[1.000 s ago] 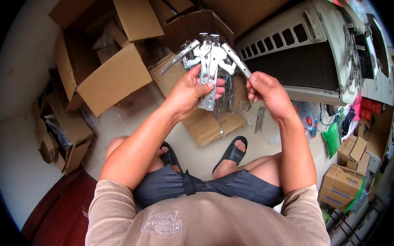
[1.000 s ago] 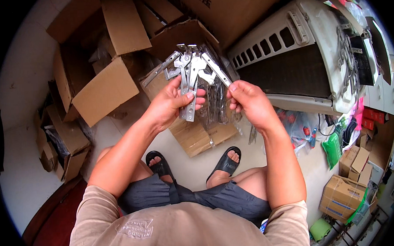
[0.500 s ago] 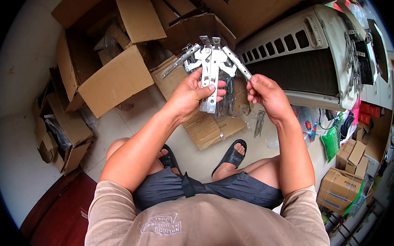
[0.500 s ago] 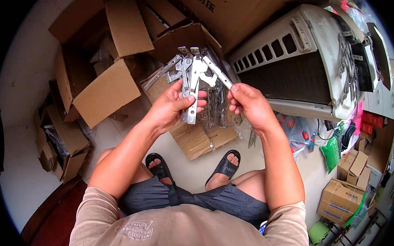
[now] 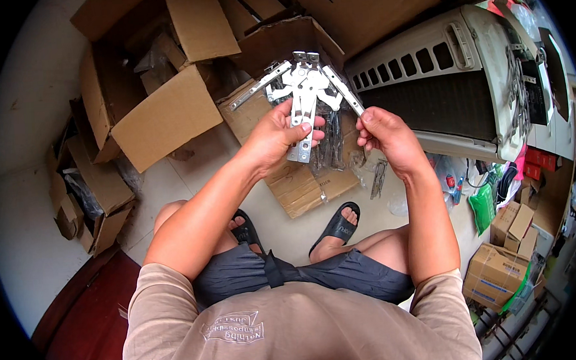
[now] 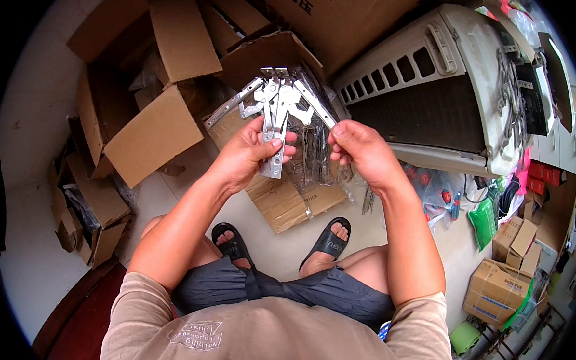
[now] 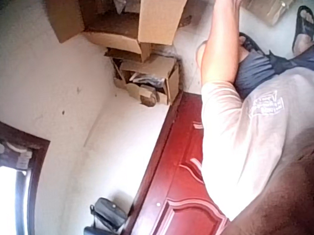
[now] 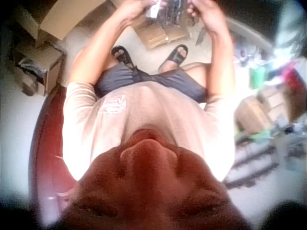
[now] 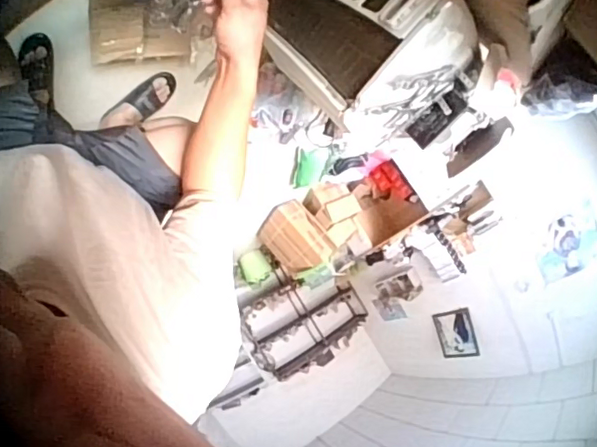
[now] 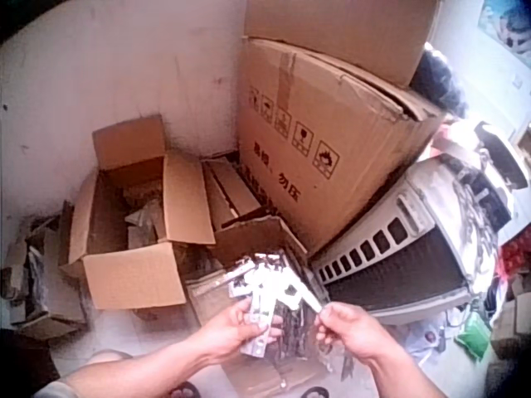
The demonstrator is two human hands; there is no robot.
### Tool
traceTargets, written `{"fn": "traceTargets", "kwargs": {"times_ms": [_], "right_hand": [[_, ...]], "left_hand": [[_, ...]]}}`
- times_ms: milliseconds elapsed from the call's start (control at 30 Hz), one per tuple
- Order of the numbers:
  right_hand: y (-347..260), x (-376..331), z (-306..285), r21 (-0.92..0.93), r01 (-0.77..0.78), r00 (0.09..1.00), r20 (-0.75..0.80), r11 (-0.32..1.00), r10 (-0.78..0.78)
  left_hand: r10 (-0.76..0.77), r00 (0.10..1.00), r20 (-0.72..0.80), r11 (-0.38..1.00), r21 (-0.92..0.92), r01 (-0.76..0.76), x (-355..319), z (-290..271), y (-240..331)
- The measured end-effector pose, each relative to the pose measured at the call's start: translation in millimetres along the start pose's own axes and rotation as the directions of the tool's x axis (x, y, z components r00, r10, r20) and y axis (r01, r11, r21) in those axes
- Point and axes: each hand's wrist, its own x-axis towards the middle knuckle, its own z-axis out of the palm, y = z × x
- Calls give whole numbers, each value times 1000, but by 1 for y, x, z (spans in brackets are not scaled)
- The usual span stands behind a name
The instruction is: The person picks up metal hinge components from a large bin and a box, opening some of them to check their range of motion and kemudian placing them into smaller cardboard boxes.
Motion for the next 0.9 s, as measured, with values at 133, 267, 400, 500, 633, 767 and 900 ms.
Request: {"fn": "traceTargets", "kwargs": {"times_ms": [133, 267, 400, 500, 633, 767, 900], "right_hand": [[1, 3, -4, -73, -20, 999, 35, 997, 23], [-5, -1, -2, -133, -32, 999, 38, 991, 37], [-5, -1, -2, -96, -24, 999, 23, 995, 26], [-1, 1, 1, -93, 28, 999, -20, 995, -30], [3, 3, 3, -189, 75, 991, -95, 979, -94], [13, 10, 12, -159, 170, 962, -189, 972, -199], [12, 8, 24, -300, 243, 927, -207, 923, -311]], "left_hand": [[19, 1000, -21, 996, 83, -17, 2, -2, -2], [28, 999, -42, 994, 106, -23, 3, 0, 0], [41, 998, -52, 992, 120, -35, 4, 1, 0], [62, 997, -44, 979, 195, -52, 5, 0, -4], [70, 997, -40, 966, 254, -57, 4, 6, -5], [113, 993, -22, 945, 312, -100, 3, 12, -4], [136, 991, -10, 909, 399, -120, 3, 16, -4]]}}
